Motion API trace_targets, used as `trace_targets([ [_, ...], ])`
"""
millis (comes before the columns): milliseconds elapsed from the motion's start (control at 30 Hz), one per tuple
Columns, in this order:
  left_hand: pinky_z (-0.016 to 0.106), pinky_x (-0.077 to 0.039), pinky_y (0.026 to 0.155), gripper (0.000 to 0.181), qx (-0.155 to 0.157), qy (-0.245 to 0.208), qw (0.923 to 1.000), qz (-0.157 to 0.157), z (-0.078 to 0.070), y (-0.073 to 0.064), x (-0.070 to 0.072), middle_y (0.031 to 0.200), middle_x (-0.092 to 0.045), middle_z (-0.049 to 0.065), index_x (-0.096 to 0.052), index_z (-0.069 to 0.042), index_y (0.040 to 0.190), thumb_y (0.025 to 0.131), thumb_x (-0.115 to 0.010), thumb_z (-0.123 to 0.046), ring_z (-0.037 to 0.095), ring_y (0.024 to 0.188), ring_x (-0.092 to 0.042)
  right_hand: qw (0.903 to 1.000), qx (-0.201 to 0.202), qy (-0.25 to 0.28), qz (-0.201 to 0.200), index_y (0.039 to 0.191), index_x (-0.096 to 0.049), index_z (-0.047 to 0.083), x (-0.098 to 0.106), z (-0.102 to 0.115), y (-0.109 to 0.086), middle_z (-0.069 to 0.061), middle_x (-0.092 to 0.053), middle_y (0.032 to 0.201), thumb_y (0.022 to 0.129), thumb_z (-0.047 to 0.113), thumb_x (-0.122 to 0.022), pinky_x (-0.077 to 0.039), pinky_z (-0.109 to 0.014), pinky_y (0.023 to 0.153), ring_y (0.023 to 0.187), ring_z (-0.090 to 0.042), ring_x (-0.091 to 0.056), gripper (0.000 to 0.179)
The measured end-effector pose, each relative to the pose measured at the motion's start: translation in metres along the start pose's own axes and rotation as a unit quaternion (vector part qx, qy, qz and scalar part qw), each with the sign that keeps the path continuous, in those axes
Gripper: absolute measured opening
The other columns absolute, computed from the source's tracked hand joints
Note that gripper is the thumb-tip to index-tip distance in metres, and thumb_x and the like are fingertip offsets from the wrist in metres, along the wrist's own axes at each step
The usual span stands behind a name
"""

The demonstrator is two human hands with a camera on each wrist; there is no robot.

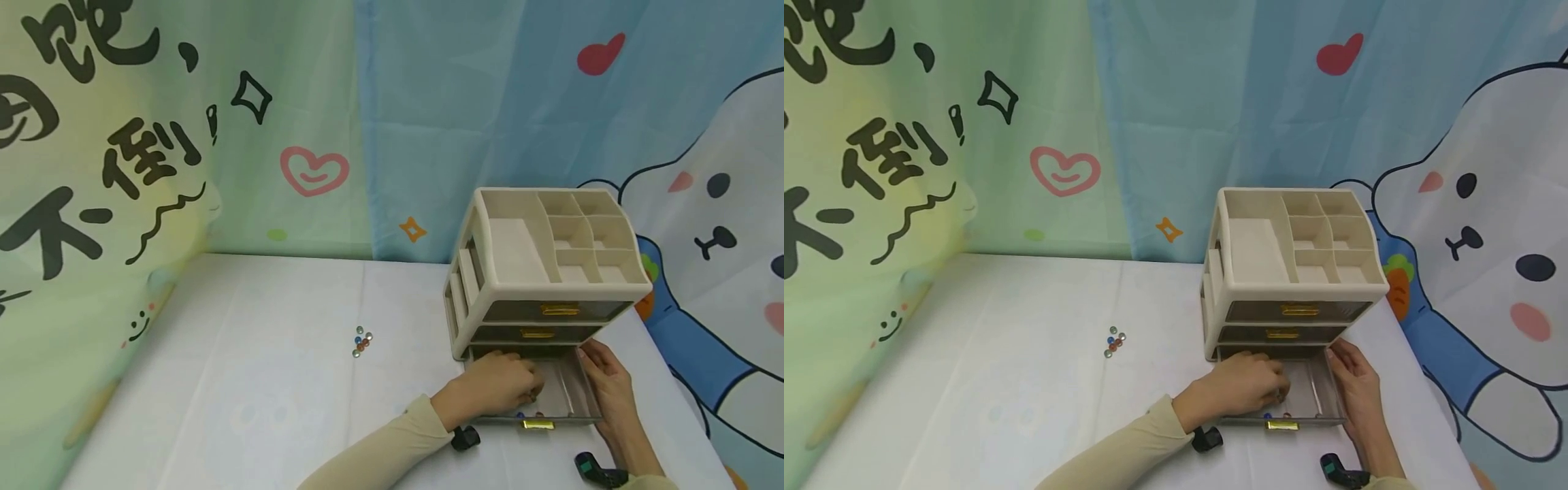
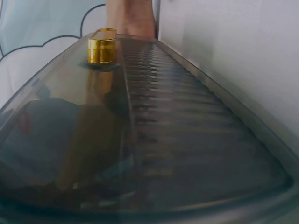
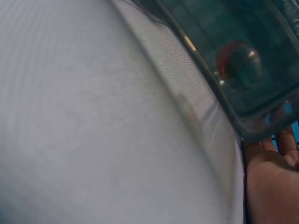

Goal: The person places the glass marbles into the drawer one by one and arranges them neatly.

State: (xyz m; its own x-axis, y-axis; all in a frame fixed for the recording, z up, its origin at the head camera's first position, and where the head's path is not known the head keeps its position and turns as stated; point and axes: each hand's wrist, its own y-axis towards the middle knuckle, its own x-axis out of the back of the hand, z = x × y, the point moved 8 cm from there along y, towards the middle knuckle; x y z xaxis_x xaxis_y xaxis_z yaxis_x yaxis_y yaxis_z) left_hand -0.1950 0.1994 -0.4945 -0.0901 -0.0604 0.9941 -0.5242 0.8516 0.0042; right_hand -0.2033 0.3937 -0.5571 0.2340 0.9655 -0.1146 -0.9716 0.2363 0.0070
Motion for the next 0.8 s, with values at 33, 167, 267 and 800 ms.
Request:
trace_targets([
  [33,0.017,-0.052,0.082,0.012,-0.002,0.004,1.0000,0.005,-0.0008,-0.0005,-0.0004,0.115,-0.068,-0.026,-0.071,-0.043,0.112,0.102,-0.065,-0.045,-0.004,0.103,-0.063,1.0000,-0.002,0.000,0.000,0.141,-0.062,0.013,0.0000,-0.0007,-0.0003,0.021,-0.071,0.123,0.105,0.005,-0.059,-0.047,-0.009,0.093,0.114,0.005,-0.064,0.037],
  [167,0.017,-0.052,0.082,0.010,-0.011,0.015,0.9997,0.018,-0.0032,-0.0021,-0.0012,0.114,-0.067,-0.027,-0.071,-0.045,0.109,0.101,-0.066,-0.045,-0.003,0.103,-0.061,0.9999,-0.006,-0.008,-0.004,0.143,-0.061,0.013,0.0001,-0.0016,-0.0012,0.022,-0.070,0.125,0.105,0.006,-0.059,-0.047,-0.008,0.093,0.115,0.007,-0.063,0.039],
  [267,0.018,-0.051,0.081,0.009,-0.014,0.016,0.9995,0.023,-0.0033,-0.0021,-0.0010,0.113,-0.066,-0.026,-0.072,-0.046,0.108,0.100,-0.068,-0.046,-0.002,0.102,-0.059,0.9999,-0.005,-0.012,-0.006,0.144,-0.060,0.013,0.0001,-0.0006,-0.0007,0.022,-0.069,0.125,0.105,0.007,-0.060,-0.046,-0.007,0.094,0.116,0.007,-0.063,0.040],
  [800,0.019,-0.049,0.085,0.015,-0.013,0.002,0.9992,0.039,-0.0029,-0.0018,-0.0032,0.119,-0.064,-0.026,-0.074,-0.052,0.109,0.094,-0.072,-0.049,-0.002,0.105,-0.056,1.0000,-0.002,-0.007,-0.001,0.143,-0.061,0.014,-0.0009,0.0007,0.0004,0.023,-0.071,0.123,0.105,0.006,-0.060,-0.048,-0.008,0.093,0.114,0.007,-0.064,0.039],
])
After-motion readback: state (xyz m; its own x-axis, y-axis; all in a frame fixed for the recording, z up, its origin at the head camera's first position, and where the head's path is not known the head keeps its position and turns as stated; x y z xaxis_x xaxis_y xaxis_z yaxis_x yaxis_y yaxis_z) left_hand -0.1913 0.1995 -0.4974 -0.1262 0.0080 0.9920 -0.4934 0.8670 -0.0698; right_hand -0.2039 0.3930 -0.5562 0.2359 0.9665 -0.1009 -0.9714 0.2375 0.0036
